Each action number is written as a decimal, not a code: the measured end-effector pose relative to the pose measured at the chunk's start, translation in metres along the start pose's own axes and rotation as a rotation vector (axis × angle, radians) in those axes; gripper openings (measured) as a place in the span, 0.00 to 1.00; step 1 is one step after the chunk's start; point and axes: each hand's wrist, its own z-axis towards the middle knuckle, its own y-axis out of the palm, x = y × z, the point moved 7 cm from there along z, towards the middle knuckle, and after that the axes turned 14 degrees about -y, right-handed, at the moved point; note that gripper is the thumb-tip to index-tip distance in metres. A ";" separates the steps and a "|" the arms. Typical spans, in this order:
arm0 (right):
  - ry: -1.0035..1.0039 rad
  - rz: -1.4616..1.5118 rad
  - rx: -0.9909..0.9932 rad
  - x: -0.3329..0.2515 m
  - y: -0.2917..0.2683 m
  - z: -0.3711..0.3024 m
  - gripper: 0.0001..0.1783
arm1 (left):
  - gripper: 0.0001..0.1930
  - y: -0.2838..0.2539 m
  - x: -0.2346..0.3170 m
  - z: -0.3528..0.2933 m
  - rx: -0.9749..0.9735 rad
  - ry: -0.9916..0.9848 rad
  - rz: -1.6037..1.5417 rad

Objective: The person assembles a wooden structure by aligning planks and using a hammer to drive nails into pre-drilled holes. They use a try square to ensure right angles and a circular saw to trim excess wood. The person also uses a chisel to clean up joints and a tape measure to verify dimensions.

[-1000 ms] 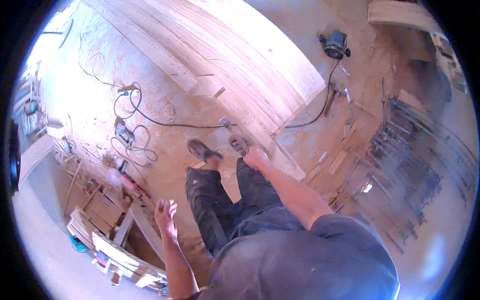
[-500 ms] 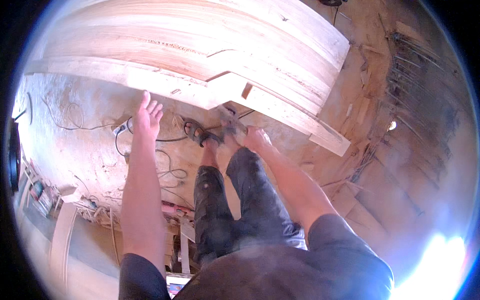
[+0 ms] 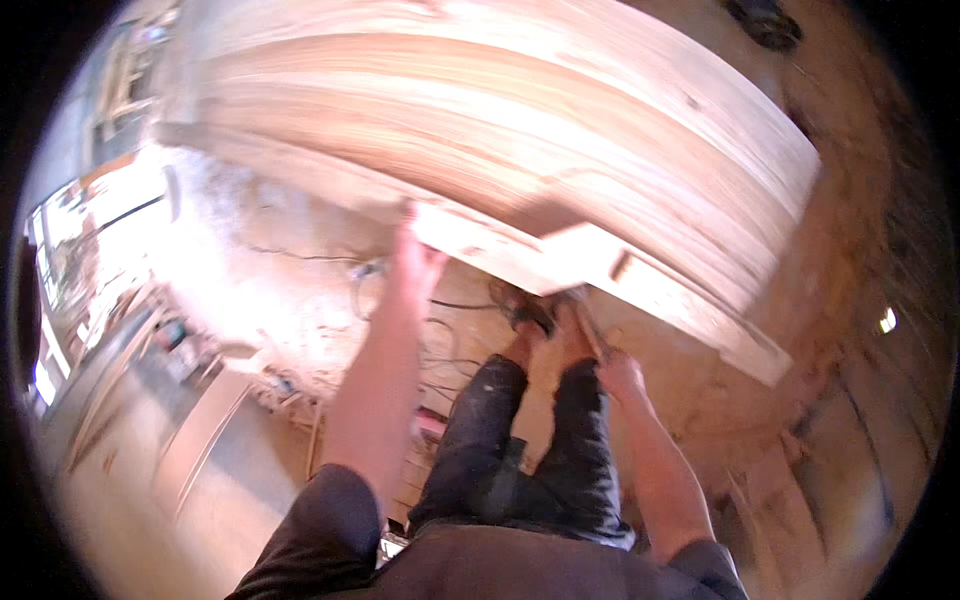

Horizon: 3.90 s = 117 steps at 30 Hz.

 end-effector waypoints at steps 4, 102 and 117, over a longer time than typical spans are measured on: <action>0.206 -0.004 -0.078 0.013 0.005 0.004 0.23 | 0.30 0.022 0.006 -0.010 0.051 -0.164 0.034; 0.127 0.229 0.044 -0.743 0.135 0.398 0.22 | 0.29 -0.306 0.735 0.182 0.192 -0.010 0.261; 0.138 0.231 0.181 -0.745 0.145 0.372 0.17 | 0.29 -0.309 0.743 0.183 0.126 -0.159 0.360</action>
